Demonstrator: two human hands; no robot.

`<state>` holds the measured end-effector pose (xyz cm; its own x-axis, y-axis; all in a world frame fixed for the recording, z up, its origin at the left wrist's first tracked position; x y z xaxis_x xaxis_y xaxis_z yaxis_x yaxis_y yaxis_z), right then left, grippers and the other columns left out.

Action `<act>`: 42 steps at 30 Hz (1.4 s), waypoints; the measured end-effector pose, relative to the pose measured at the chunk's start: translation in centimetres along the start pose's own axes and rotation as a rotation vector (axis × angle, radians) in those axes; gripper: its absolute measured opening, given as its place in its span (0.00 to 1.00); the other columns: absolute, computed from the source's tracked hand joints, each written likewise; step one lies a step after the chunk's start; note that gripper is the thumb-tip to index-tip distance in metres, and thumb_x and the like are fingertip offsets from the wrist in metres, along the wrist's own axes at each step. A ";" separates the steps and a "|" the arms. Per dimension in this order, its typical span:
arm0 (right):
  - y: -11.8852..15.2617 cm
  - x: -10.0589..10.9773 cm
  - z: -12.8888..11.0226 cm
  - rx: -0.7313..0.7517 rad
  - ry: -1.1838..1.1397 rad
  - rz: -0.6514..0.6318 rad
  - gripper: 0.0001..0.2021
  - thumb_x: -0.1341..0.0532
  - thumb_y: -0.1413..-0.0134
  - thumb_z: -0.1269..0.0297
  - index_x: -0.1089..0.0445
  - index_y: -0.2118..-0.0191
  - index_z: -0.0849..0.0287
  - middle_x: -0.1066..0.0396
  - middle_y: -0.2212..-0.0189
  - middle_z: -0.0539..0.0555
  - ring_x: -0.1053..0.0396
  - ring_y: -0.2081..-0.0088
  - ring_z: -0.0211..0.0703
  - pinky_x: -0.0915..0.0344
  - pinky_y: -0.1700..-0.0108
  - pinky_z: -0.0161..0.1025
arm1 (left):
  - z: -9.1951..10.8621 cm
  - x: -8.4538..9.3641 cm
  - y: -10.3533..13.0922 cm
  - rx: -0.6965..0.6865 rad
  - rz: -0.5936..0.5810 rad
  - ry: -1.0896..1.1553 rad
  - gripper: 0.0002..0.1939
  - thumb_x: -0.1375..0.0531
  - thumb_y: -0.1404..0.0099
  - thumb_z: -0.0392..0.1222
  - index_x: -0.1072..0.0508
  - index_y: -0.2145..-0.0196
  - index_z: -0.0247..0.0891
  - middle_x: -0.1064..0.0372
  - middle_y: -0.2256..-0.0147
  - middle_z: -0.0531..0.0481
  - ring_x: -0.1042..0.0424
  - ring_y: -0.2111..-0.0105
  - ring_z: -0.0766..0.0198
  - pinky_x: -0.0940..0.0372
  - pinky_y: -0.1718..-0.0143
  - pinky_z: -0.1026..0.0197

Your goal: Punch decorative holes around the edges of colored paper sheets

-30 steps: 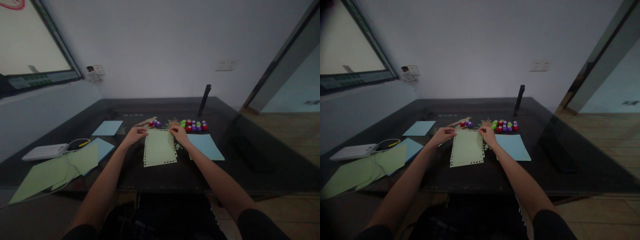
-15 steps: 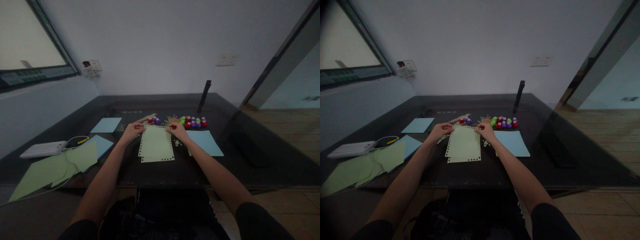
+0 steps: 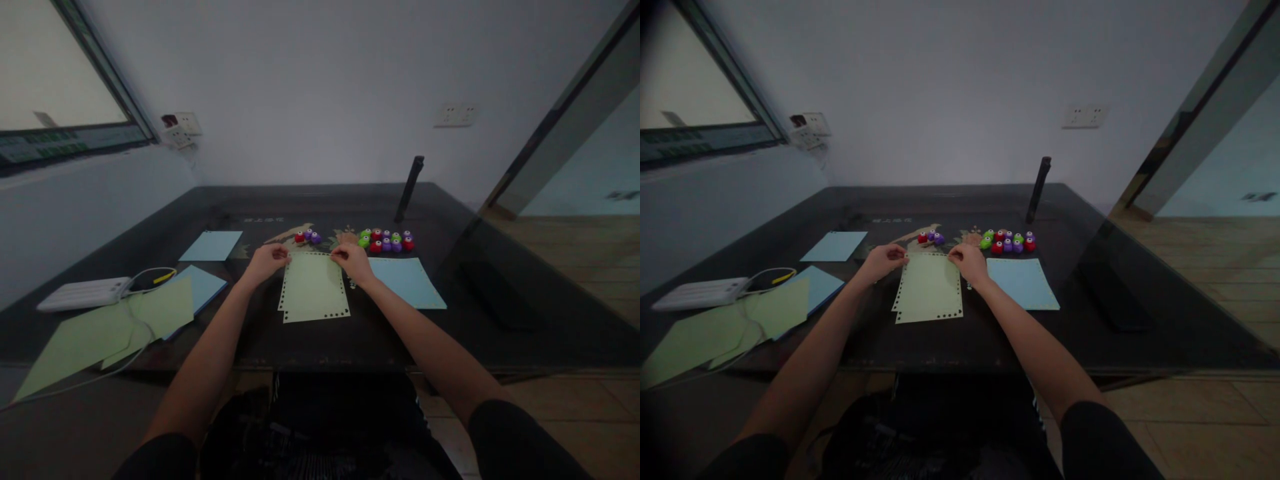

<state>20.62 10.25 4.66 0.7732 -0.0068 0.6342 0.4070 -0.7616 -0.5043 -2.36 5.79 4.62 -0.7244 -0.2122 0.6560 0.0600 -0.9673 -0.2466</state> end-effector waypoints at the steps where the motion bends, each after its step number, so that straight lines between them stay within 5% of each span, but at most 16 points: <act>1: 0.0 0.0 -0.1 0.012 -0.002 0.001 0.02 0.38 0.52 0.71 0.27 0.71 0.59 0.29 0.72 0.52 0.35 0.69 0.40 0.41 0.65 0.37 | 0.2 0.0 0.0 -0.008 0.000 -0.022 0.09 0.38 0.50 0.42 0.28 0.71 0.35 0.28 0.72 0.48 0.29 0.71 0.63 0.36 0.65 0.61; 6: -0.1 0.2 -0.3 0.027 -0.013 0.025 0.02 0.38 0.52 0.70 0.27 0.72 0.59 0.29 0.70 0.53 0.34 0.67 0.42 0.40 0.64 0.38 | 0.3 0.3 0.0 -0.032 0.007 -0.084 0.09 0.39 0.50 0.43 0.28 0.71 0.35 0.29 0.73 0.49 0.30 0.71 0.63 0.37 0.66 0.61; 13: -0.1 -0.1 1.0 -0.159 -0.240 0.008 0.03 0.38 0.55 0.68 0.27 0.72 0.61 0.27 0.75 0.53 0.33 0.72 0.40 0.39 0.67 0.37 | -0.1 -0.2 0.0 0.006 -0.098 0.123 0.11 0.36 0.54 0.40 0.29 0.71 0.35 0.30 0.74 0.50 0.31 0.72 0.64 0.36 0.67 0.61; 27: -0.6 -0.5 3.4 -0.278 -0.396 -0.053 0.10 0.38 0.56 0.62 0.26 0.68 0.63 0.31 0.79 0.52 0.36 0.76 0.39 0.43 0.72 0.36 | 0.4 -1.1 0.8 0.146 -0.256 0.408 0.18 0.39 0.55 0.29 0.28 0.63 0.36 0.26 0.69 0.47 0.27 0.68 0.62 0.34 0.64 0.59; 42: -0.2 -1.4 4.6 -0.369 -0.575 -0.089 0.11 0.36 0.57 0.61 0.27 0.67 0.62 0.30 0.79 0.51 0.36 0.77 0.37 0.40 0.73 0.35 | 0.4 -0.8 0.7 0.107 -0.175 0.351 0.12 0.38 0.48 0.38 0.26 0.64 0.36 0.26 0.69 0.46 0.27 0.69 0.62 0.34 0.64 0.58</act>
Point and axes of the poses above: each hand's wrist, its own y-axis away from the middle knuckle, its own x-axis out of the back of the hand, z = x × y, the point moved 7 cm from there along -y, towards the middle knuckle
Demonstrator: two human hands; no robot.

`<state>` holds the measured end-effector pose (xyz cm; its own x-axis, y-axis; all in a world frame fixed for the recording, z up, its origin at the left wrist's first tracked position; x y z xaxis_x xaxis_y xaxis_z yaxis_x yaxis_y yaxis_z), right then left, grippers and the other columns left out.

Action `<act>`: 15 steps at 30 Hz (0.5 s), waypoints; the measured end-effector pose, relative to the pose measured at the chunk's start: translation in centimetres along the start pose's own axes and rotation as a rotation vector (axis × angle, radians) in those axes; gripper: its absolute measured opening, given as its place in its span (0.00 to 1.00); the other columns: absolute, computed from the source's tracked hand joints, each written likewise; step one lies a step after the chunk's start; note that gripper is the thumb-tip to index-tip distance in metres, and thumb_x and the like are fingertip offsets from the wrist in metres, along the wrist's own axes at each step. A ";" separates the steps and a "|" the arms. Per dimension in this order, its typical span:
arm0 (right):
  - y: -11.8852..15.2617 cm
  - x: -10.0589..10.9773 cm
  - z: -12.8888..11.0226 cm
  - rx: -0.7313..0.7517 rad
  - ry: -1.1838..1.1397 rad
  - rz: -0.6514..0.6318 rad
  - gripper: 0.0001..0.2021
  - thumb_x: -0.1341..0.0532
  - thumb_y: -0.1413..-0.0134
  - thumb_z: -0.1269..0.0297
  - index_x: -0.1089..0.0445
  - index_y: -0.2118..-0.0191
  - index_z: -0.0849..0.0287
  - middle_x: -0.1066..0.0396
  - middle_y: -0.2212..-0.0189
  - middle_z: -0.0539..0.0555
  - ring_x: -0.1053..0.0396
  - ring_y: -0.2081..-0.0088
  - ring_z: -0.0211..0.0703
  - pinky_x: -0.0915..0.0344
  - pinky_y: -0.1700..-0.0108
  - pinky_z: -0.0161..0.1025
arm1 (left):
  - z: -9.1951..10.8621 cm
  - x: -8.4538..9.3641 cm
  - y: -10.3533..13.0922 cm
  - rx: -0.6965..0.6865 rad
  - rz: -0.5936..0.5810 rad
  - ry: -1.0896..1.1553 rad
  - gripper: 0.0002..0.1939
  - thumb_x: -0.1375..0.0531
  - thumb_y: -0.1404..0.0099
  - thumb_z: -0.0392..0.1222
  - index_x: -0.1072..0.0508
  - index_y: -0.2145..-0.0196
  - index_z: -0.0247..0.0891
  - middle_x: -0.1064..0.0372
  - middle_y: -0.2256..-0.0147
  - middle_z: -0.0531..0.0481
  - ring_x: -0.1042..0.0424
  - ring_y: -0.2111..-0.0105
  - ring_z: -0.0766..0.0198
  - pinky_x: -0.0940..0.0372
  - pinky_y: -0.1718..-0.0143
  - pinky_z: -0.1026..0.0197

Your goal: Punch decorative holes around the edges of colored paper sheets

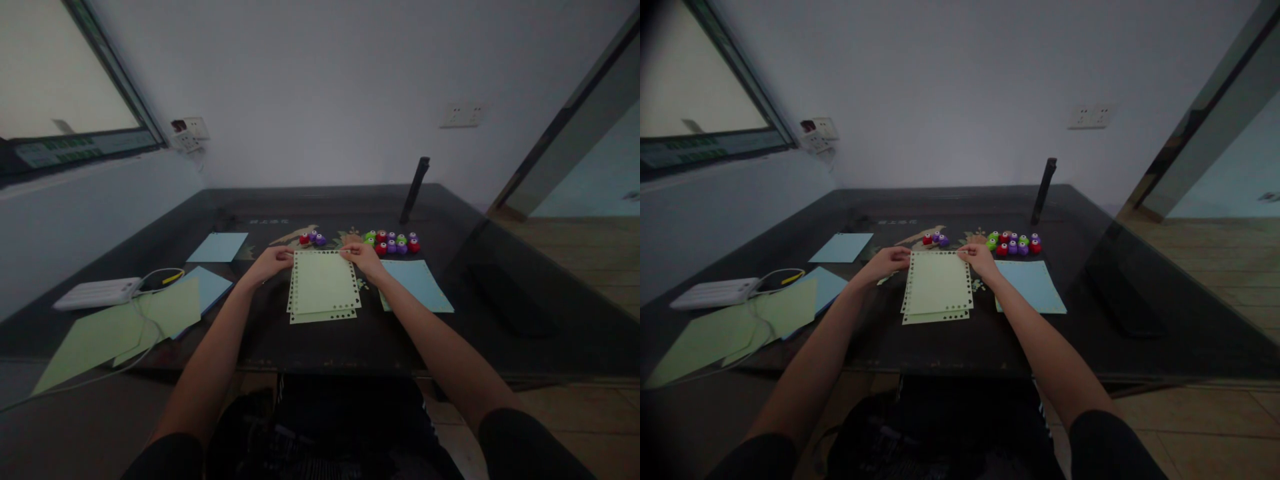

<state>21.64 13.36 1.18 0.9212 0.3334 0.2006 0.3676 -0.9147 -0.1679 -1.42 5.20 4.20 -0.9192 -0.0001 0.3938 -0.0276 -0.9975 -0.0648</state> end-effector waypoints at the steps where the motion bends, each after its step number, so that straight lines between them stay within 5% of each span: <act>1: 0.0 0.0 0.0 -0.002 -0.006 -0.001 0.11 0.36 0.57 0.61 0.27 0.67 0.62 0.30 0.79 0.51 0.36 0.77 0.37 0.40 0.73 0.35 | 0.0 0.0 0.0 0.004 0.005 0.005 0.12 0.39 0.48 0.38 0.26 0.64 0.36 0.26 0.69 0.46 0.27 0.69 0.62 0.34 0.64 0.58; 15: 0.2 -0.4 0.2 -0.086 -0.093 -0.001 0.09 0.36 0.57 0.65 0.27 0.67 0.63 0.29 0.78 0.52 0.34 0.76 0.38 0.37 0.72 0.37 | -0.2 0.3 -0.4 -0.046 0.035 -0.060 0.11 0.39 0.48 0.39 0.24 0.67 0.34 0.26 0.71 0.47 0.28 0.71 0.62 0.36 0.67 0.62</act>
<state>21.40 13.13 0.87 0.9300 0.3508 0.1099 0.3603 -0.9291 -0.0837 -1.74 5.58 4.10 -0.8950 -0.0406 0.4442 -0.0148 -0.9926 -0.1206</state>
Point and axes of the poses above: each hand's wrist, its own y-axis away from the middle knuckle, its own x-axis out of the back of the hand, z = x × y, the point moved 7 cm from there along -y, towards the middle knuckle
